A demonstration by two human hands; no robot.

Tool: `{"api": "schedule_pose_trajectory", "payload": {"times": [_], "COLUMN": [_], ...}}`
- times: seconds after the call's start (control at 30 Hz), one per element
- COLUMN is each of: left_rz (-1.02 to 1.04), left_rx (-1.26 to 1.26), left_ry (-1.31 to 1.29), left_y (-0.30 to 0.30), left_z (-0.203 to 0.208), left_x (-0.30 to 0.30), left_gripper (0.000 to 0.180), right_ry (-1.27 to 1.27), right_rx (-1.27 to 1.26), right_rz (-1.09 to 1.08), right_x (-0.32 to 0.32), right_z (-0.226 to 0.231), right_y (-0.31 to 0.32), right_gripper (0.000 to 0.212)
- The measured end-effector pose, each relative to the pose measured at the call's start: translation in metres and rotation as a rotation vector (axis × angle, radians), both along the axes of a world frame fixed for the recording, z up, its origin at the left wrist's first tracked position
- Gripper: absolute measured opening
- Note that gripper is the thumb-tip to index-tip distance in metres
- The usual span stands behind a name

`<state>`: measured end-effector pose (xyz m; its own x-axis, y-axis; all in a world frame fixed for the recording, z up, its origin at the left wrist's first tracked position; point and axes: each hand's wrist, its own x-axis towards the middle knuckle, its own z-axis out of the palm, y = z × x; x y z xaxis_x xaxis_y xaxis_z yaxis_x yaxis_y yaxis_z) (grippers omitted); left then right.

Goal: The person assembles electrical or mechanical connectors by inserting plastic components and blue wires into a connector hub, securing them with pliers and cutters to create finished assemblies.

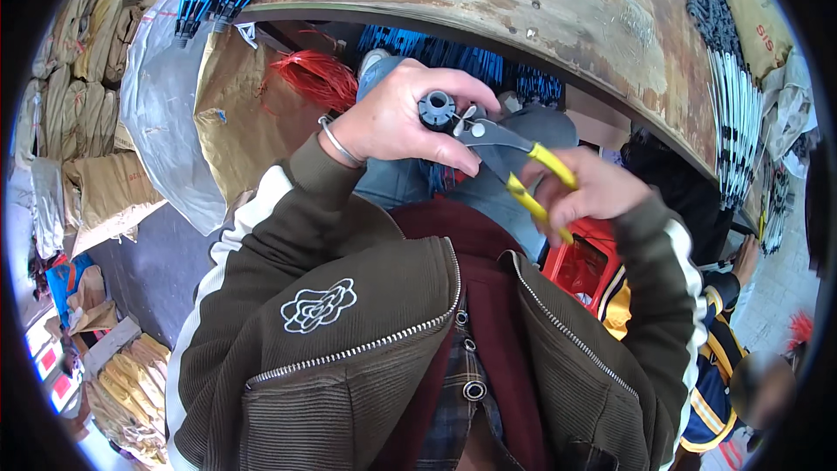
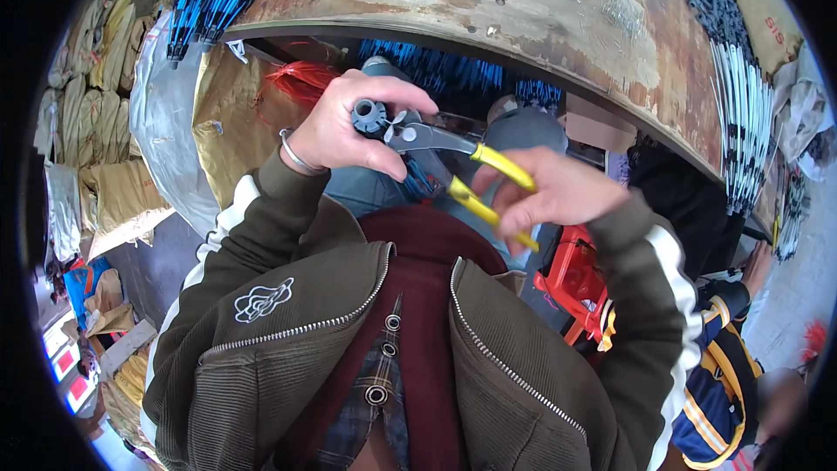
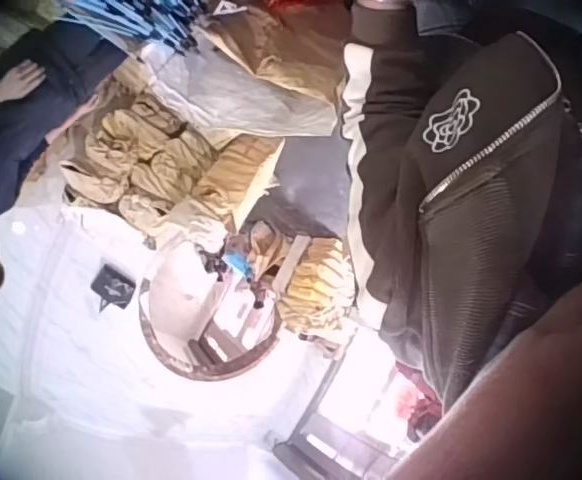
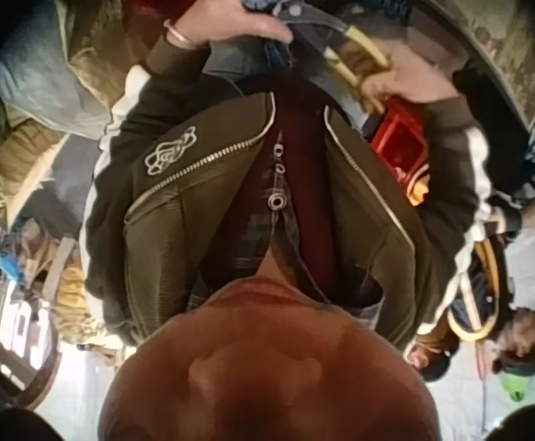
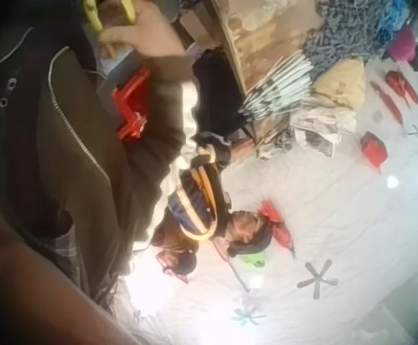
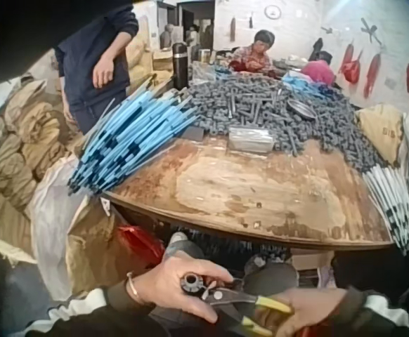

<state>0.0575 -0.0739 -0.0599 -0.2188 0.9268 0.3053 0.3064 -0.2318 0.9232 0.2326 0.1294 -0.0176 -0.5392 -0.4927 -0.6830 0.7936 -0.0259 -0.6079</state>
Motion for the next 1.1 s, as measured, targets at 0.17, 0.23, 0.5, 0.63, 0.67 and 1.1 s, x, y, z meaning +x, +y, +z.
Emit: {"api": "schedule_pose_trajectory", "payload": {"times": [0.17, 0.23, 0.5, 0.63, 0.67, 1.1], "left_rz": [0.033, 0.080, 0.165, 0.115, 0.115, 0.188], "left_rx": [0.058, 0.032, 0.043, -0.009, 0.017, -0.035], "left_ry": [0.020, -0.002, -0.004, 0.041, 0.029, 0.040], "left_y": [0.005, 0.004, 0.008, 0.007, 0.005, -0.001], "left_z": [-0.001, -0.001, -0.001, 0.000, -0.001, -0.004], "left_x": [0.002, 0.006, 0.015, 0.010, 0.009, 0.009], "left_gripper": [0.034, 0.034, 0.025, 0.027, 0.027, 0.025], "right_ry": [-0.113, 0.556, 1.044, 1.041, 1.049, 0.601], "right_rx": [-0.370, 0.372, 0.988, 0.922, 0.864, 0.896], "right_rz": [0.053, 0.059, 0.079, -0.027, -0.079, 0.129], "right_x": [0.010, 0.011, 0.016, 0.021, 0.020, -0.004], "right_z": [-0.034, -0.011, 0.000, -0.022, -0.028, 0.038], "right_y": [-0.006, -0.018, -0.019, -0.026, -0.030, -0.040], "right_gripper": [0.074, 0.073, 0.061, 0.050, 0.046, 0.031]}}
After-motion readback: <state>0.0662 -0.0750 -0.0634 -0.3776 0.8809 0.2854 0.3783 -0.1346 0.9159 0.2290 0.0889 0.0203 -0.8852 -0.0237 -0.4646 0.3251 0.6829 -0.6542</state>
